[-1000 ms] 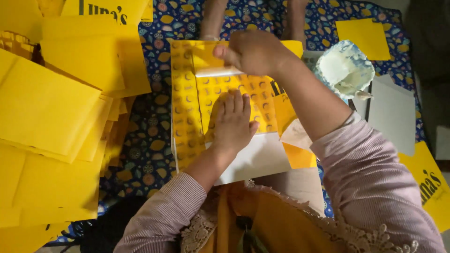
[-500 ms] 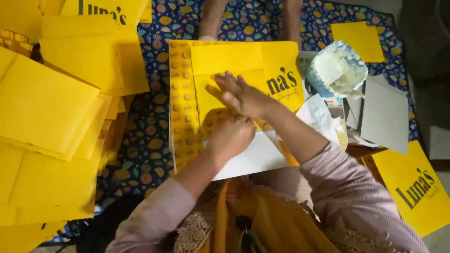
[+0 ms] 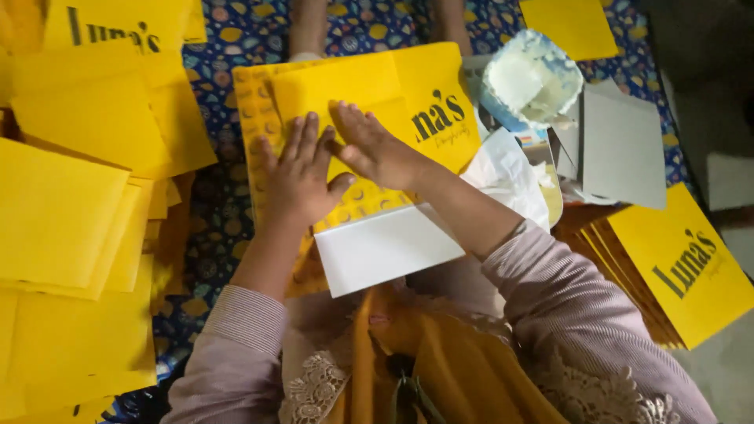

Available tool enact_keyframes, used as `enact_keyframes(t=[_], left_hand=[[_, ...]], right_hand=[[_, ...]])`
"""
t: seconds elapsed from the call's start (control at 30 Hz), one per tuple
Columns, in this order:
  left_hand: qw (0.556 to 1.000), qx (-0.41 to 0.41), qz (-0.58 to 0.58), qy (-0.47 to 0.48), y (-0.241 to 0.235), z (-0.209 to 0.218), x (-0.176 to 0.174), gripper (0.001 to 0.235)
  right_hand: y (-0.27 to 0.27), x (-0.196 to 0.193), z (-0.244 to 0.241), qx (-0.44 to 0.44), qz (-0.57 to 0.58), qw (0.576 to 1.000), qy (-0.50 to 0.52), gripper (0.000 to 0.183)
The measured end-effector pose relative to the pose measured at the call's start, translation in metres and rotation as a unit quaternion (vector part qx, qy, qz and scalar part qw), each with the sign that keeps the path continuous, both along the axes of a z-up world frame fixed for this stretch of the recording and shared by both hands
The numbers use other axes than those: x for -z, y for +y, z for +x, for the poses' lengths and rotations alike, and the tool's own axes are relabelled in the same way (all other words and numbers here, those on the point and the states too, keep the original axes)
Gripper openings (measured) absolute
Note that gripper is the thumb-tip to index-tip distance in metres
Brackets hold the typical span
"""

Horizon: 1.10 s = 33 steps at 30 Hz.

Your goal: The person assembles yellow printed paper envelopes at a table. They apply glue with a stick from a bowl onto the inner flaps of an envelope, fold and press the flaps closed, wipe excess glue with a tissue, and stack the finished envelope with others.

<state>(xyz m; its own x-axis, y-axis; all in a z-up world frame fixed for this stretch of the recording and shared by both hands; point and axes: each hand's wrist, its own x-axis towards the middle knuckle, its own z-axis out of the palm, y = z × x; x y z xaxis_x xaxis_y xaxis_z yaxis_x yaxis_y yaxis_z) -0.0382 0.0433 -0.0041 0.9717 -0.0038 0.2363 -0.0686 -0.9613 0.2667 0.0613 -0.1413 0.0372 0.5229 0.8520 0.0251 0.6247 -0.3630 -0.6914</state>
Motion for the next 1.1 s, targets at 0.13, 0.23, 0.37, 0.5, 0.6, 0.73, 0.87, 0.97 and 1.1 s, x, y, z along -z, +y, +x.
enact_keyframes(t=[0.13,0.23,0.37,0.5,0.6,0.73,0.87,0.97,1.1], left_hand=[[0.997,-0.01,0.024,0.068,0.003,0.003,-0.007,0.074],[0.994,-0.015,0.024,0.101,0.004,0.006,0.001,0.067],[0.993,-0.011,0.024,0.114,0.004,0.007,-0.001,0.066],[0.992,-0.014,0.022,0.12,0.005,0.013,-0.001,0.068],[0.992,-0.005,0.022,0.121,0.006,0.008,0.005,0.068],[0.992,-0.011,0.031,0.119,0.007,0.012,0.005,0.069],[0.994,-0.002,0.018,0.108,0.004,0.009,-0.005,0.067],[0.996,-0.01,0.025,0.085,0.006,0.011,0.011,0.068],[0.997,-0.008,0.034,0.065,0.006,0.011,0.016,0.067]], right_hand=[[-0.019,0.015,0.011,0.062,-0.168,0.959,-0.221,0.098],[-0.048,0.014,0.015,0.115,-0.226,0.94,-0.228,0.096],[-0.059,0.034,0.032,0.128,-0.273,0.925,-0.231,0.086],[-0.074,0.01,0.056,0.086,-0.144,0.98,-0.105,0.071],[-0.069,-0.015,0.035,0.166,-0.143,0.972,0.082,0.085],[-0.054,0.001,0.005,0.103,-0.31,0.932,-0.159,0.082],[-0.064,-0.056,-0.011,0.079,-0.263,0.954,-0.12,0.097],[-0.124,-0.038,-0.019,0.154,-0.316,0.911,-0.216,0.043],[-0.164,-0.04,-0.056,0.232,-0.375,0.89,-0.111,0.062]])
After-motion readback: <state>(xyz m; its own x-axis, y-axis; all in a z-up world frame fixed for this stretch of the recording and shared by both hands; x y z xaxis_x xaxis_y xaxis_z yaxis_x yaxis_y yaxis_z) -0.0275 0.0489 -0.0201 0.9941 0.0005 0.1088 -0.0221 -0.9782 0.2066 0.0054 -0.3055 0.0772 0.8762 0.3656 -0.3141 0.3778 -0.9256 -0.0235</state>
